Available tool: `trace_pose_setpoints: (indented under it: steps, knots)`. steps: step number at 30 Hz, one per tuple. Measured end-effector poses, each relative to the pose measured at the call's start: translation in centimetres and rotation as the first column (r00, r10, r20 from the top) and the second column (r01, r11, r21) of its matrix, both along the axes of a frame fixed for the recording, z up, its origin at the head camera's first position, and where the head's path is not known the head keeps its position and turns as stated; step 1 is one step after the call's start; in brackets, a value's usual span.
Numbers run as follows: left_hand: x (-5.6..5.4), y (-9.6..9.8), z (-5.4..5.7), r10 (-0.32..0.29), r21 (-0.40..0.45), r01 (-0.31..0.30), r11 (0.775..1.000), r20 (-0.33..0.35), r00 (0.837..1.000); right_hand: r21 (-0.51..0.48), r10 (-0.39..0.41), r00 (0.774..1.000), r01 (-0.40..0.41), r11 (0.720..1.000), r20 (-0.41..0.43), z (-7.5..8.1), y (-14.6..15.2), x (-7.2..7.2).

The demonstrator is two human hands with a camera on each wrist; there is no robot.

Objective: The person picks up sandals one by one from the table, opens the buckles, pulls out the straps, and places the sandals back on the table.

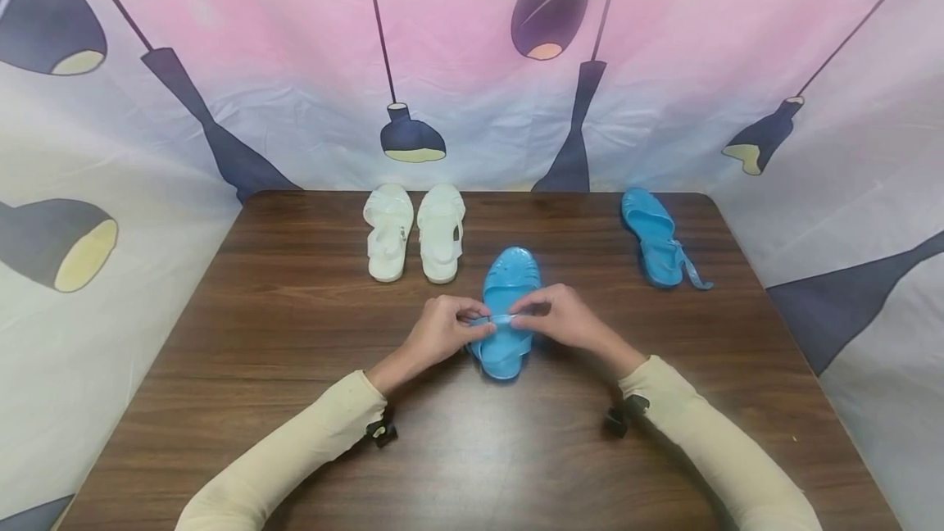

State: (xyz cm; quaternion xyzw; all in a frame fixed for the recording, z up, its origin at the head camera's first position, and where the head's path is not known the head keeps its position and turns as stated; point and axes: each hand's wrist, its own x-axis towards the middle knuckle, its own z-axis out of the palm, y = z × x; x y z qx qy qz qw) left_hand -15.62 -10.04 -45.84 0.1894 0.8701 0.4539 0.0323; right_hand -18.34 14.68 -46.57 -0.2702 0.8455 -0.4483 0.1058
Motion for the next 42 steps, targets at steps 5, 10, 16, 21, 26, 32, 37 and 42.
trace_pose_setpoints:
  steps: [5, 10, 16, 21, 26, 32, 37, 42]
  knots:
    - [0.0, -0.1, 0.0, -0.001, 0.008, 0.001, 1.0, -0.008, 1.0, 0.004, -0.014, 1.0, 0.014, 1.0, 0.007, 0.2, 0.0, 0.2]
    - [-0.2, -0.2, 0.0, -0.022, -0.018, 0.022, 1.0, -0.01, 1.0, -0.007, -0.034, 0.999, 0.034, 0.999, -0.012, 0.3, -0.3, 0.0]
    - [-0.9, -0.4, 0.2, -0.083, -0.077, 0.084, 0.994, 0.013, 0.996, -0.026, -0.037, 0.999, 0.037, 0.999, -0.015, 0.3, -0.4, -0.2]
    - [-1.2, -0.5, 0.4, -0.124, -0.121, 0.124, 0.985, 0.003, 0.992, -0.037, -0.022, 1.0, 0.021, 0.999, -0.012, 0.5, -0.3, -0.2]
    - [-0.8, -0.5, 0.3, -0.127, -0.086, 0.125, 0.988, -0.018, 0.992, -0.028, -0.009, 1.0, 0.01, 1.0, 0.011, 0.3, 0.1, 0.1]
    - [-0.3, -0.5, -0.1, -0.09, -0.036, 0.088, 0.995, -0.056, 0.994, -0.022, -0.007, 1.0, 0.007, 1.0, 0.004, -0.2, 0.6, 0.3]
    - [-0.1, -0.6, -0.2, -0.048, -0.015, 0.048, 0.999, -0.038, 0.998, -0.014, -0.034, 0.999, 0.034, 0.999, -0.007, -0.5, 1.1, 0.2]
    - [-0.1, -0.8, -0.3, -0.04, 0.004, 0.04, 0.999, -0.016, 0.999, 0.0, -0.074, 0.997, 0.074, 0.997, 0.036, -0.6, 2.1, -0.1]
